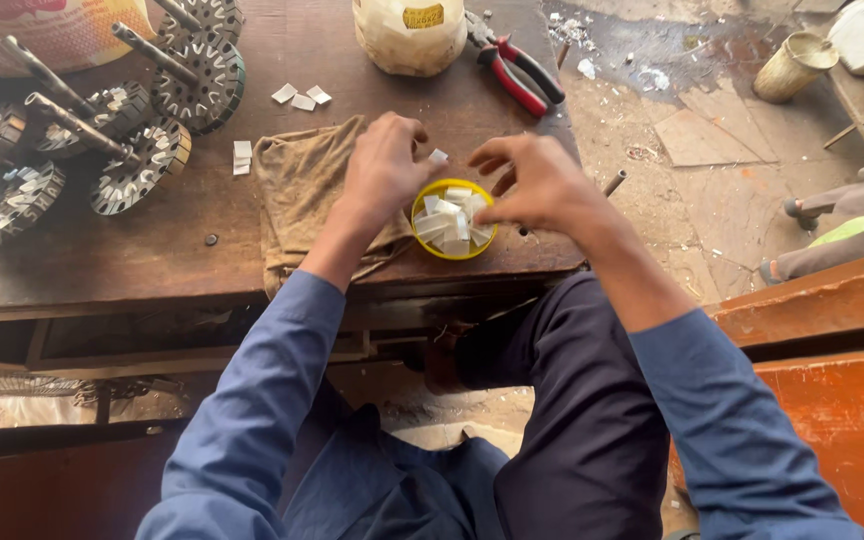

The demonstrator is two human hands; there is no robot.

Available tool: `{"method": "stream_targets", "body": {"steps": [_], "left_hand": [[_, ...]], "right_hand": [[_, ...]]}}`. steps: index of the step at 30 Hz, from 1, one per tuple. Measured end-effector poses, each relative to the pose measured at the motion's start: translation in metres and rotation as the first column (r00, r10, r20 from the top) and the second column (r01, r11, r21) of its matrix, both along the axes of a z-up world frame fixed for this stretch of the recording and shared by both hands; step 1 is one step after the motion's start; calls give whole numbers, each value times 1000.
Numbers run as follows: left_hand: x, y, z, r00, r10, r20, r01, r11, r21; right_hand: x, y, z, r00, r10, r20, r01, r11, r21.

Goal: The person sits at a wooden workbench and assembles small white rectangular pieces onto a circular metal gear-like object. They pick up the pieces from the table and place them into slots on the gear, occasionally wiping the surface with a cloth. The person also handles a roll of tape and organizes the small pieces into a yellow container.

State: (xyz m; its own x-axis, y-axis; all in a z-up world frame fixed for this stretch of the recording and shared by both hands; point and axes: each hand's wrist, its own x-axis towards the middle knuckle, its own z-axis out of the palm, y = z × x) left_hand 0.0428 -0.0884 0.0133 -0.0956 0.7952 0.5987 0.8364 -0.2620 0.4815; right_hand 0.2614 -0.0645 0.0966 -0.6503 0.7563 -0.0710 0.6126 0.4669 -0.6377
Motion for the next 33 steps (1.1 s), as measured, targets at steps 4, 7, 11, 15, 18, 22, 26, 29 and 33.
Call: {"method": "stream_targets", "body": {"steps": [4, 7, 11, 15, 18, 22, 26, 29, 33], "left_hand": [[1, 9, 2, 998, 20, 57, -10, 986, -164], [0, 11, 2, 981, 43, 189, 22, 944, -330], [-3, 12, 11, 966, 11, 258, 72, 948, -309], [-4, 3, 25, 936, 20, 352, 118, 923, -366], [-3, -10, 28, 948, -31, 315, 125, 952, -281], [6, -5, 27, 961, -1, 278, 78, 961, -266], [18, 16, 29, 958, -31, 286, 39, 999, -24], [28, -1, 29, 908, 98, 408, -90, 995, -38], [38, -104, 12, 802, 38, 596, -161, 975, 154]], "right_hand": [[-4, -18, -2, 975, 100, 199, -146, 961, 236], [-5, -28, -7, 966, 143, 218, -196, 949, 247], [-11, -31, -8, 959, 147, 242, -205, 951, 233], [-13, -19, -11, 976, 173, 135, -206, 934, 293], [-9, 2, -20, 995, 88, 53, -97, 970, 223], [-11, 36, -31, 998, -45, 37, 34, 965, 260], [-18, 58, -40, 995, -100, -4, 97, 954, 283], [-19, 70, -44, 994, -111, 12, 100, 939, 330], [-21, 62, -42, 997, -42, 58, 16, 922, 386]]}}
